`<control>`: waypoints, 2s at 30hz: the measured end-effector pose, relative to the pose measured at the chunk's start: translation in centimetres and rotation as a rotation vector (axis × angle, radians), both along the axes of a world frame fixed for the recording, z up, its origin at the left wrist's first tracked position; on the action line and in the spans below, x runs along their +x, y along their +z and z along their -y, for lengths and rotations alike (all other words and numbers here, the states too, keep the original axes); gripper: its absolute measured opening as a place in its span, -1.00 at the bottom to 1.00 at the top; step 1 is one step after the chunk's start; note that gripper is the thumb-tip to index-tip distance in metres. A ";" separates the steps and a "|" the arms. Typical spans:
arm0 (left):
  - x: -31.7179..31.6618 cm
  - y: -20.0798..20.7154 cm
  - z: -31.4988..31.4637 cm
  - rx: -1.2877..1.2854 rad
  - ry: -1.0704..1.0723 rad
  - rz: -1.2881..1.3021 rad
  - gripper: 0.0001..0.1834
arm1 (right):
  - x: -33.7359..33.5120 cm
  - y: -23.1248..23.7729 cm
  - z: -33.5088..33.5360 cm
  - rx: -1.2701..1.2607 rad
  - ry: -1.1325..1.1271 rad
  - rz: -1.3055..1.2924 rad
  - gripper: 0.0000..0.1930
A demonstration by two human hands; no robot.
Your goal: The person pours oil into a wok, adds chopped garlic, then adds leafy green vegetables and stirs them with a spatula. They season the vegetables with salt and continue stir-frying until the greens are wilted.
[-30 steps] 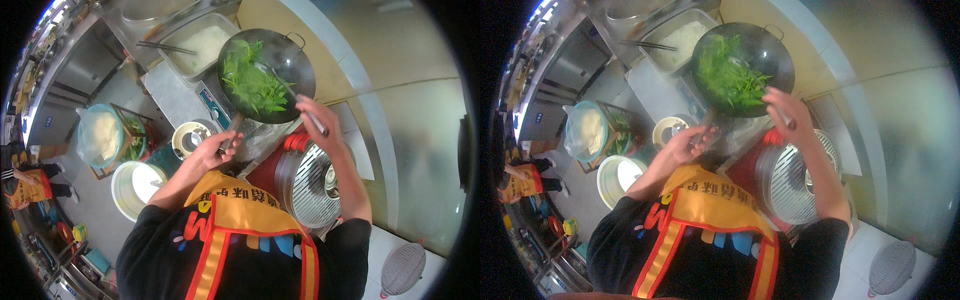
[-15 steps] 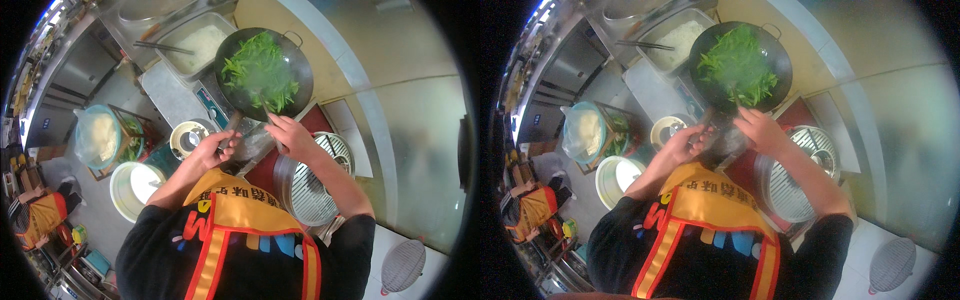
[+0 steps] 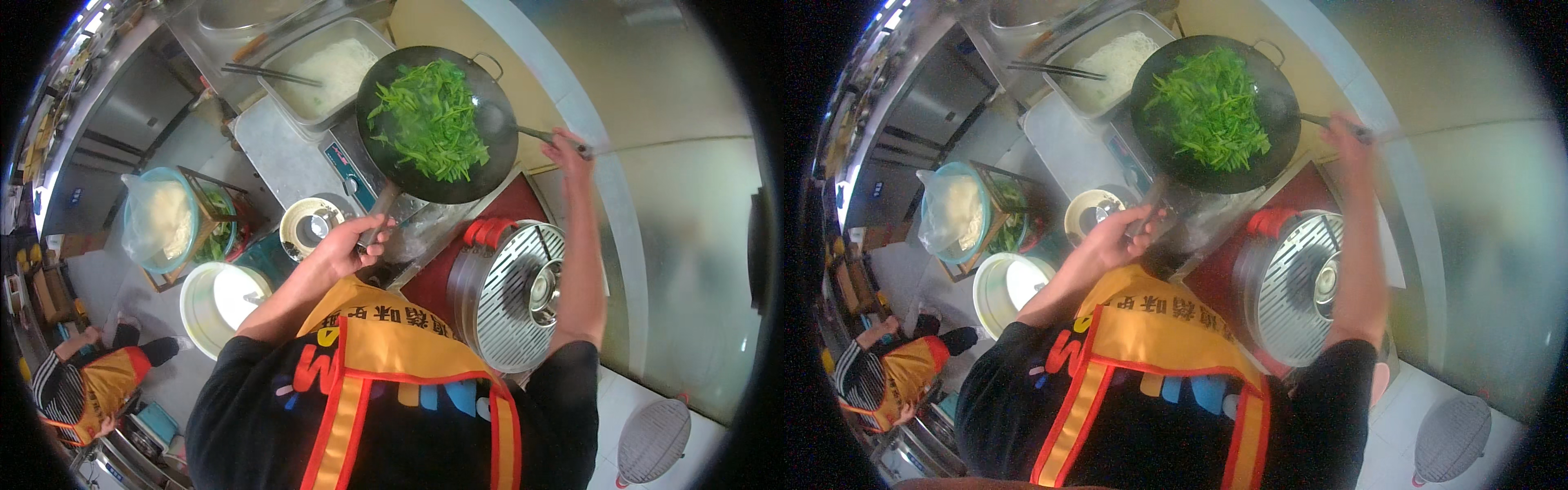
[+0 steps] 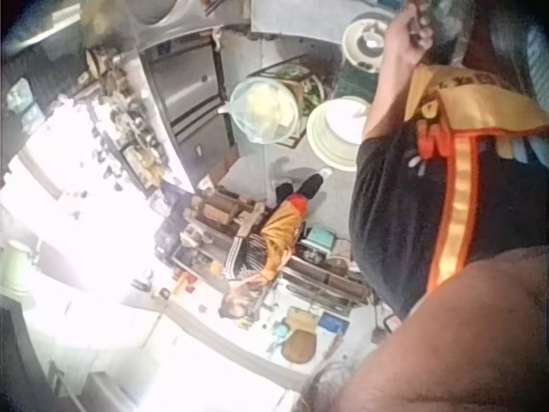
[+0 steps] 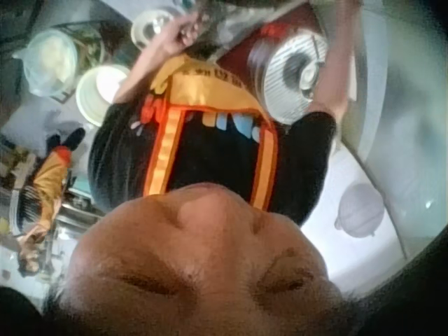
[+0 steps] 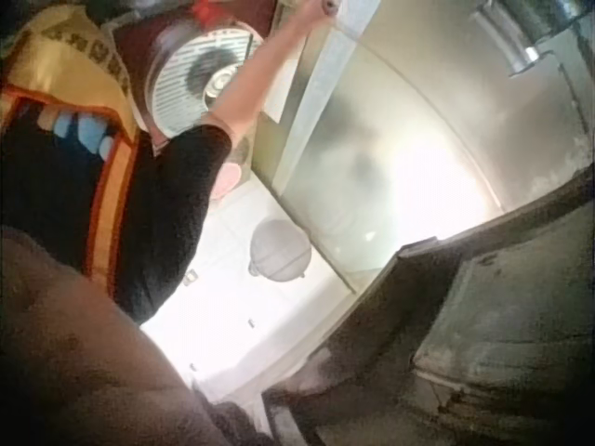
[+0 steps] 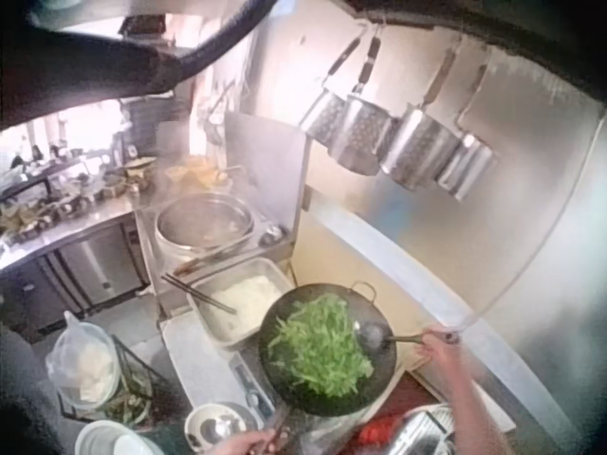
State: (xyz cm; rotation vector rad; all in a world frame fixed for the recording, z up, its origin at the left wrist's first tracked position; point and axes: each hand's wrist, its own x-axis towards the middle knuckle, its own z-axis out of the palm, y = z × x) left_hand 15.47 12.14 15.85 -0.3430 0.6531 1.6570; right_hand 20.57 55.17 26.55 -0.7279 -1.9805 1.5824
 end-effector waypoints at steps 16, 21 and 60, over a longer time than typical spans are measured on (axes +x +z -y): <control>-0.1 -1.5 -0.2 0.079 -0.004 0.055 -0.73 | 3.6 0.7 15.0 0.888 0.815 0.038 -0.68; -0.1 -1.3 0.0 0.074 -0.001 0.054 -0.72 | 1.0 -1.6 14.0 1.076 0.839 0.078 -0.62; -0.1 0.0 -0.2 0.009 0.013 0.008 -0.72 | -2.6 -12.8 1.2 -0.817 0.316 -0.479 -0.60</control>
